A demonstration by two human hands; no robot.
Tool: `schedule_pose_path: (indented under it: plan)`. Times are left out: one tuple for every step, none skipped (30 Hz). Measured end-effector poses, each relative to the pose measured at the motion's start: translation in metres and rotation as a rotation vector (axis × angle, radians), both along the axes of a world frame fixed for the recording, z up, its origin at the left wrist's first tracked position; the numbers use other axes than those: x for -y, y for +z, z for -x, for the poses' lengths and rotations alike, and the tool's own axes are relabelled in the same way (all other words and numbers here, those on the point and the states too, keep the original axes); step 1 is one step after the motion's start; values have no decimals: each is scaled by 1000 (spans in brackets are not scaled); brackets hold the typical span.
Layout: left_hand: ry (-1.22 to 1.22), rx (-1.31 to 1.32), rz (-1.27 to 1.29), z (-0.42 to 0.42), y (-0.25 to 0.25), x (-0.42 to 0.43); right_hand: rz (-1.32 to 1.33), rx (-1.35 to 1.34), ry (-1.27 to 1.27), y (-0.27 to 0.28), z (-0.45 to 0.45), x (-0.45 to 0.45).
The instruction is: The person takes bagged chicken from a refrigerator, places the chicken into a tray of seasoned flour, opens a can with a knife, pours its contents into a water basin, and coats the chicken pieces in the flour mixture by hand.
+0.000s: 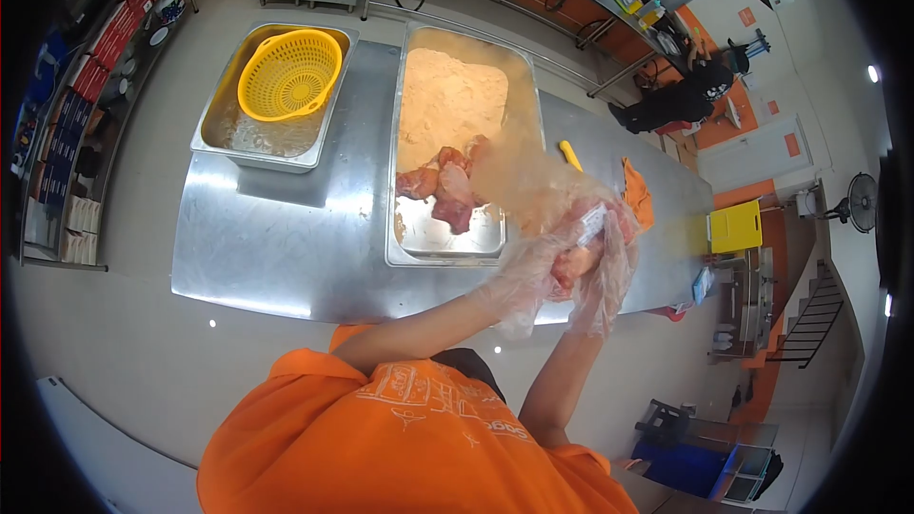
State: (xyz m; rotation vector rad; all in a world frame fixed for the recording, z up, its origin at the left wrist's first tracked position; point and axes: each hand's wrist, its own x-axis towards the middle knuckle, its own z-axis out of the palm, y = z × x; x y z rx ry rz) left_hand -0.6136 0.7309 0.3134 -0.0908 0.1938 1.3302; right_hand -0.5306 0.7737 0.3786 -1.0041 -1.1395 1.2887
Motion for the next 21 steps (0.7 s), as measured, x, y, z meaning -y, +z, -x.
schedule_pose_path:
  plan:
    - [-27,-128,-109,3,-3,1,-2,2,-2,-3,-3,-1]
    - [-55,-255,-220,7,-5,2,-28,-77,42,-11,-10,-4]
    - [-62,-253,-226,12,-5,1,-57,-157,82,-14,-15,-6]
    - [-31,-361,-350,19,-4,-1,-65,-155,72,-16,-20,-6]
    - [-25,-414,-421,22,-4,-2,-59,-186,162,-16,-24,-5]
    - [-16,-466,-491,24,-5,-3,-55,-217,249,-17,-29,-5]
    - [52,-483,-479,24,-7,-5,-7,-247,265,-20,-36,-6]
    - [38,-479,-464,25,-8,-4,-14,-247,245,-21,-41,-3]
    - [24,-475,-448,27,-9,-3,7,-213,223,-21,-42,4]
    - [11,-471,-431,28,-10,-1,31,-181,202,-19,-45,10]
    - [52,-517,-461,29,-13,-2,85,-125,235,-11,-47,15]
    - [93,-564,-495,32,-14,-3,79,-133,215,-12,-51,14]
    - [125,-658,-538,32,-15,-3,45,-33,209,-16,-55,11]
    - [98,-654,-545,34,-16,-5,19,71,198,-19,-61,12]
    - [68,-637,-596,35,-19,-9,99,102,164,-10,-61,18]
    - [39,-614,-640,31,-23,-11,113,104,137,-15,-64,18]
    - [33,-570,-622,24,-27,-8,102,29,105,-23,-68,19]
    - [28,-526,-604,18,-27,-4,92,-45,77,-30,-74,24]
    - [-8,-600,-600,16,-26,-1,116,-81,51,-34,-81,30]
    - [-35,-686,-602,15,-22,3,125,-89,48,-36,-89,35]
    - [-88,-587,-620,12,-3,11,104,-57,29,-37,-100,43]
